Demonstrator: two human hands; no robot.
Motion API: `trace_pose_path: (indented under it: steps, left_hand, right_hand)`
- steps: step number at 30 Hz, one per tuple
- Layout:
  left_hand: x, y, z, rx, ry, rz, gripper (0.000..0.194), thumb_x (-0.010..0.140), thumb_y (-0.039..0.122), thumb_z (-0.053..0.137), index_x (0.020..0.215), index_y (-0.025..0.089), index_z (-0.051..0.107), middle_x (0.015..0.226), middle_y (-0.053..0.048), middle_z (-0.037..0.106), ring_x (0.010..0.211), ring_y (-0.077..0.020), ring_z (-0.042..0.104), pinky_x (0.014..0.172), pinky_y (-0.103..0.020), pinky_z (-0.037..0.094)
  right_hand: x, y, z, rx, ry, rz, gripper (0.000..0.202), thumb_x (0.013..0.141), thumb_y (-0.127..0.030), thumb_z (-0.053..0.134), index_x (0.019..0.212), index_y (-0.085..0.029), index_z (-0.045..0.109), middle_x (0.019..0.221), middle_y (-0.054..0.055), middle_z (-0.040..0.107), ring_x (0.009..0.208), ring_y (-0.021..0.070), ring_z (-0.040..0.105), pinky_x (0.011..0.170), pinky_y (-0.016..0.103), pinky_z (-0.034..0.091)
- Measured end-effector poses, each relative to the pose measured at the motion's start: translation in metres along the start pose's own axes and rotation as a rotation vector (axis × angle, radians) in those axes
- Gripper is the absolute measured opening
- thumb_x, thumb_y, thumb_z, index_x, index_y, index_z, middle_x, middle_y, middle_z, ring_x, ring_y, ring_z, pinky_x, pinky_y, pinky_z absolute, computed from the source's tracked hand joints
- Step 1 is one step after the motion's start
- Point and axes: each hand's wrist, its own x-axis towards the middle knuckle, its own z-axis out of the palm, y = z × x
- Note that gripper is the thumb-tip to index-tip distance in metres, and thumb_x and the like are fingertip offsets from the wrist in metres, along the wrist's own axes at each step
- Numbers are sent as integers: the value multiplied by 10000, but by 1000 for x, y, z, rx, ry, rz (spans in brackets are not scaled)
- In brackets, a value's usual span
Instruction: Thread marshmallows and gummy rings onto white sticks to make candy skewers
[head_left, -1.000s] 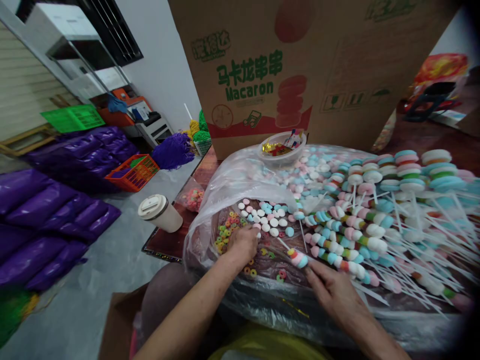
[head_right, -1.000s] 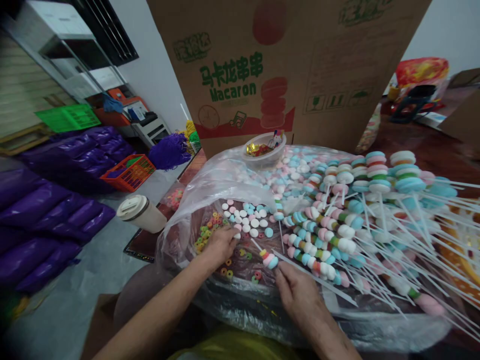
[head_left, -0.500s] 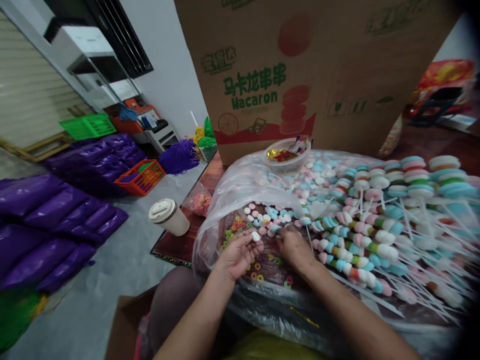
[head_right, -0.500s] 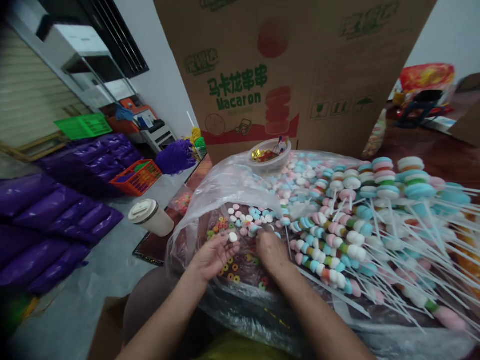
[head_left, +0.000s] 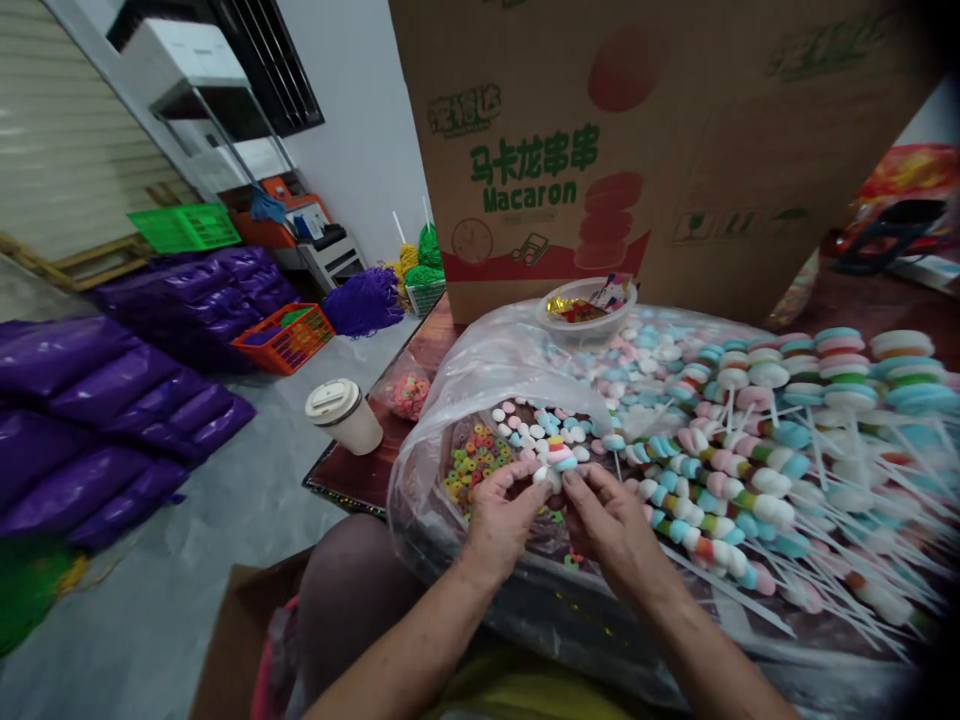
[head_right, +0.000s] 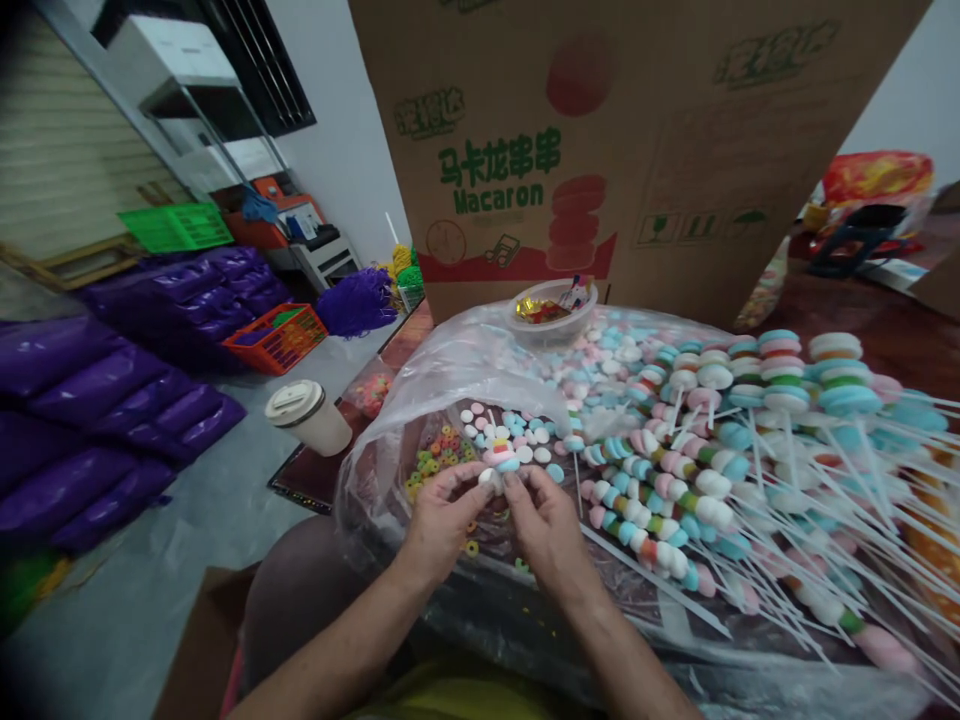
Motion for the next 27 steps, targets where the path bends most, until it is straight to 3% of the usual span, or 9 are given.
trace_pose_path:
  steps: [4, 8, 12, 19, 23, 27]
  left_hand:
    - [-10, 6, -4, 21, -90, 23, 309, 655, 288, 672, 928, 142, 660, 891, -52, 666, 771, -144, 595, 729, -257, 471]
    - [-20, 9, -8, 79, -155, 17, 370, 612, 251, 711, 955, 133, 639, 837, -45, 660, 729, -133, 591, 691, -240, 464]
    - [-29, 9, -12, 38, -147, -34, 325, 621, 250, 702, 907, 112, 637, 751, -40, 648, 597, -106, 573, 616, -248, 471]
    - [-48, 7, -1, 20, -158, -29, 305, 628, 226, 690, 906, 114, 638, 788, -55, 652, 637, -111, 570, 607, -232, 462]
    - [-53, 3, 2, -60, -124, -63, 323, 561, 176, 726, 865, 116, 636, 777, -49, 651, 680, -122, 579, 665, -254, 463]
    - [-53, 3, 1, -77, -76, -73, 316, 533, 180, 732, 820, 108, 622, 720, -39, 641, 616, -121, 575, 622, -268, 469]
  right_hand:
    - [-11, -8, 3, 233, -73, 115, 257, 685, -364, 627, 756, -203, 440, 470, -116, 391, 326, 13, 239, 319, 151, 182]
    - [-19, -8, 4, 329, -68, 166, 311, 639, -349, 668, 734, -213, 406, 449, -130, 382, 301, 2, 215, 306, 136, 139]
    - [-30, -11, -2, 270, -168, 191, 291, 670, -405, 627, 774, -203, 446, 533, -92, 480, 315, 2, 242, 305, 142, 148]
    - [-41, -7, -6, 52, -59, -66, 278, 631, -364, 669, 766, -177, 515, 578, -66, 487, 415, 28, 339, 356, 162, 229]
    - [-46, 0, -1, 126, -30, -25, 282, 669, -408, 624, 775, -189, 483, 523, -83, 440, 365, 26, 283, 338, 168, 197]
    - [-55, -3, -7, 83, -71, 23, 283, 737, -469, 523, 723, -198, 446, 447, -106, 327, 342, 34, 208, 336, 177, 171]
